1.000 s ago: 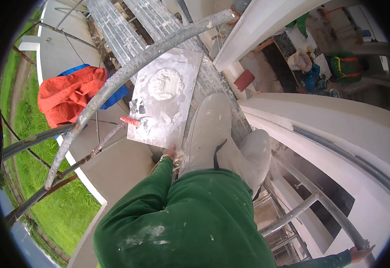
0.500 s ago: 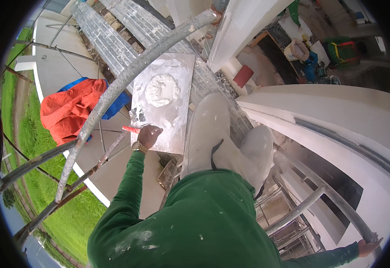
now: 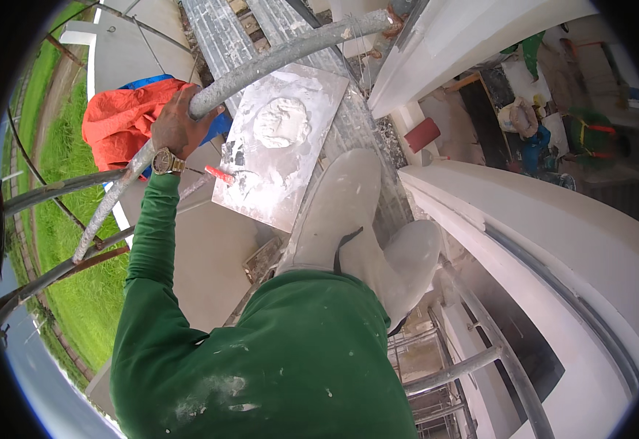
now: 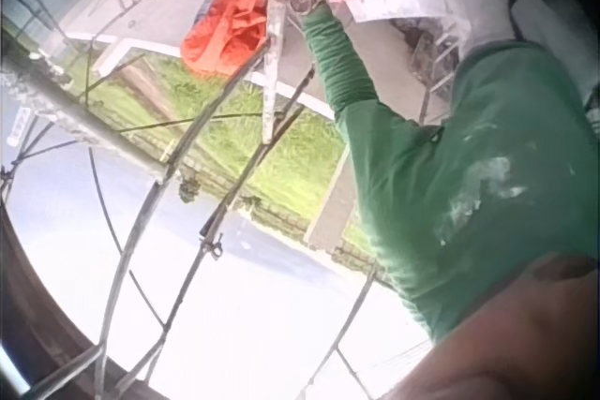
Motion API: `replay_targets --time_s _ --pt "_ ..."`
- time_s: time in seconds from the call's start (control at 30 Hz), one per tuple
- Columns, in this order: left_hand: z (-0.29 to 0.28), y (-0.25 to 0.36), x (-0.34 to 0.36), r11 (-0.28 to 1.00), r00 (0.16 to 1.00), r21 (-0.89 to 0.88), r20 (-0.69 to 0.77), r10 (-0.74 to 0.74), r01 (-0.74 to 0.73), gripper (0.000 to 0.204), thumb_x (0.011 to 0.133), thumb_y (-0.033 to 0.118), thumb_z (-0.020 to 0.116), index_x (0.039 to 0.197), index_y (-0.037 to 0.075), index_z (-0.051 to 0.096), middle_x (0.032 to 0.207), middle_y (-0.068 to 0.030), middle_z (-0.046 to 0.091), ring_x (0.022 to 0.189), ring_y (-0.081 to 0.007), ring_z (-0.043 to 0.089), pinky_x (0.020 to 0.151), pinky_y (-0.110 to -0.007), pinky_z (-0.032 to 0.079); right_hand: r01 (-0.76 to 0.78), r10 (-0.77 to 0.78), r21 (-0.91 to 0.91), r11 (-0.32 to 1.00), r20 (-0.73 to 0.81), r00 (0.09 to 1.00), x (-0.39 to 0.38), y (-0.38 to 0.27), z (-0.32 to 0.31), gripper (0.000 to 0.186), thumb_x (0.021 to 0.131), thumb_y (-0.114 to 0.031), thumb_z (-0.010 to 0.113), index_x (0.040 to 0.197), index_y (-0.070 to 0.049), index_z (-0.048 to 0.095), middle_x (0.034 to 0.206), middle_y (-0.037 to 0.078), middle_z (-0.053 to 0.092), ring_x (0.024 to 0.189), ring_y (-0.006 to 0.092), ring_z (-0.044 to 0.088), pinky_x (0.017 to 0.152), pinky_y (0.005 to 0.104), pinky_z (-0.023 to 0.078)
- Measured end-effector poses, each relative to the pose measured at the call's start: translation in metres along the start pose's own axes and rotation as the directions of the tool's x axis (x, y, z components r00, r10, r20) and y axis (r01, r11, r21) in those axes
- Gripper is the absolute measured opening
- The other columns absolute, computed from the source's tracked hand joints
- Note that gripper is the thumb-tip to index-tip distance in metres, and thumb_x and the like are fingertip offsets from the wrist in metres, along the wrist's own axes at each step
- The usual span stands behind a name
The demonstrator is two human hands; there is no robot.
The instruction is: The person mixes a white plaster-like substance on a board using a trowel and a scraper. They then carry the board to a scaffolding structure, climb up, and apply the substance to a vertical wall surface using the trowel.
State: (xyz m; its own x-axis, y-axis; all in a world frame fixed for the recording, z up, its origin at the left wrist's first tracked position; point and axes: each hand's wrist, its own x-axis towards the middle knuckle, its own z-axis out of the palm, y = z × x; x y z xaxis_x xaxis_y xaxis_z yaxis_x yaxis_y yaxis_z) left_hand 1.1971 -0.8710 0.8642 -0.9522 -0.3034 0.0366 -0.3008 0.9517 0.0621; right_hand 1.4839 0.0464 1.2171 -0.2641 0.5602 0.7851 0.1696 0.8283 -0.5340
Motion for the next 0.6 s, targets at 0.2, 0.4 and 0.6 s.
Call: replay_targets --time_s 0.2,0.4,0.6 --pt "0.01 -0.005 -0.005 0.998 0.995 0.063 -0.097 -0.01 0.016 0.064 0.075 0.063 0.071 0.117 0.016 0.064 0.098 -0.009 0.071 0.09 -0.0318 0.07 0.075 -0.045 0.056 0.379 -0.374 -0.041 0.924 0.095 0.922 -0.01 -0.007 0.01 0.039 0.097 -0.027 0.05 0.131 -0.009 0.061 0.083 0.0 0.057 0.067 0.0134 0.055 0.057 0.0286 0.047" --pt "0.018 -0.004 -0.005 1.0 0.986 0.029 -0.164 0.005 0.0 0.057 0.075 0.056 0.073 0.109 0.011 0.063 0.095 -0.0106 0.068 0.087 -0.0313 0.068 0.075 -0.045 0.054 0.256 -0.263 0.113 0.96 0.049 0.964 0.005 0.005 0.01 0.036 0.096 -0.027 0.053 0.125 -0.007 0.064 0.079 0.0 0.056 0.063 0.0126 0.054 0.054 0.0274 0.045" --pt "0.001 -0.009 -0.013 0.999 0.993 -0.037 -0.121 -0.018 0.014 0.057 0.074 0.05 0.073 0.108 0.005 0.062 0.093 -0.0157 0.068 0.086 -0.0354 0.068 0.073 -0.048 0.054 0.265 -0.275 0.177 0.948 0.033 0.961 0.029 0.001 0.048 0.034 0.095 -0.026 0.055 0.121 -0.008 0.066 0.078 0.001 0.057 0.061 0.0127 0.053 0.053 0.0275 0.045"
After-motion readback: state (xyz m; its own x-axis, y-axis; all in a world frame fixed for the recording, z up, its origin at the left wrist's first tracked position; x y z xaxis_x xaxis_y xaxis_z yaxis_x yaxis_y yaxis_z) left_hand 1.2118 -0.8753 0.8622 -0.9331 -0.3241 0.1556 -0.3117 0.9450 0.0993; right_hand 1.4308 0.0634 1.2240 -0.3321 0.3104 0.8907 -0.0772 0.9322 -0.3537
